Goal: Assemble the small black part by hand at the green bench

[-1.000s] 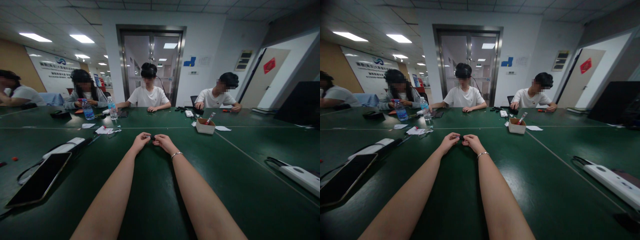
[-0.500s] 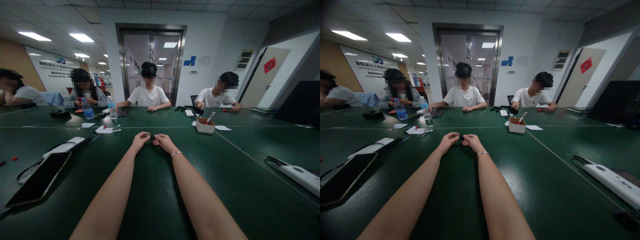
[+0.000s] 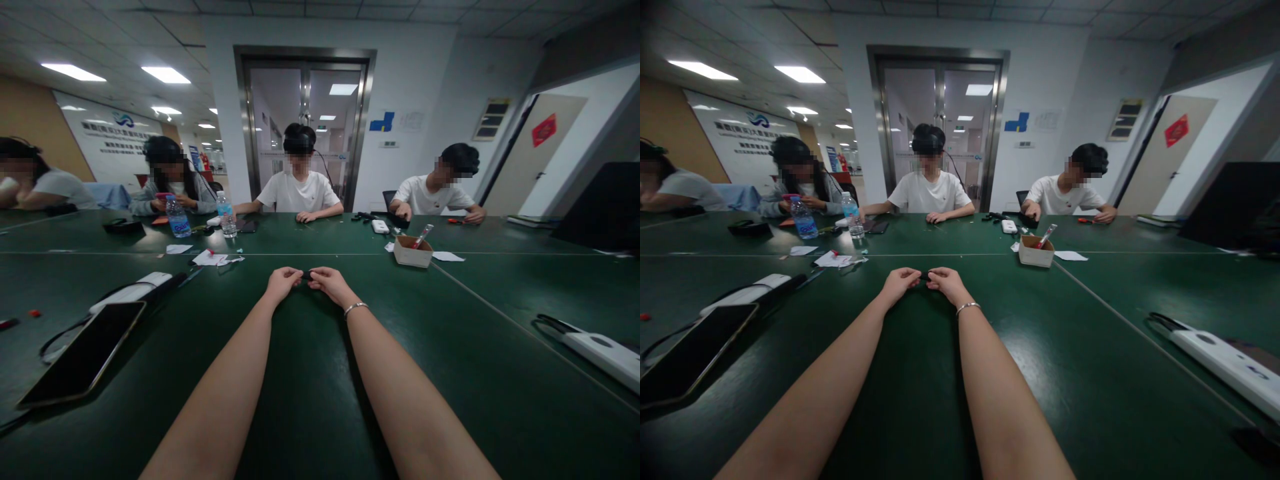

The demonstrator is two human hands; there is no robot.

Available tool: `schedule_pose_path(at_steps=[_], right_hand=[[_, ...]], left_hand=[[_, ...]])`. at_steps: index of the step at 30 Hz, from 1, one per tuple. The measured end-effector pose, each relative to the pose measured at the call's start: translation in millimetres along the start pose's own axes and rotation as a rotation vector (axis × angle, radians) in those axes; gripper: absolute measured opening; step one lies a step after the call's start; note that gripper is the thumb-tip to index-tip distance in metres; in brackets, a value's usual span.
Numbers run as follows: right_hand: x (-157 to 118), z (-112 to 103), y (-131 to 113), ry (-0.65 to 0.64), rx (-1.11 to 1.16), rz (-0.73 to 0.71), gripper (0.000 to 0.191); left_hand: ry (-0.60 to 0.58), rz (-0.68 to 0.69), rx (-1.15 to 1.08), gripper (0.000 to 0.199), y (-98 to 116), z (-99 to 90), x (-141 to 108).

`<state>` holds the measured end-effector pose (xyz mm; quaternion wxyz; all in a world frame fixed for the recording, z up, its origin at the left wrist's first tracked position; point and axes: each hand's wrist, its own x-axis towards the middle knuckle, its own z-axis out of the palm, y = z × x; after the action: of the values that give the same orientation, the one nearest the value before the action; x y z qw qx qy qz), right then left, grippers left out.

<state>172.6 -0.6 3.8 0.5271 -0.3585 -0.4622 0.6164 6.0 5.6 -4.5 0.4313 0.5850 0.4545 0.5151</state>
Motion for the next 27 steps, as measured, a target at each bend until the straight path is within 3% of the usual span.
schedule_pose_path(at_steps=[17,27], right_hand=[[-3.8,2.5,-3.4,-0.042,-0.016,-0.007,0.027],[-4.0,3.5,-4.4,-0.054,-0.008,-0.012,0.03]], left_hand=[[0.152,-0.059,0.256,0.045,4.9,0.9,-3.3],[0.201,-0.083,0.291,0.048,2.4,3.5,0.6]])
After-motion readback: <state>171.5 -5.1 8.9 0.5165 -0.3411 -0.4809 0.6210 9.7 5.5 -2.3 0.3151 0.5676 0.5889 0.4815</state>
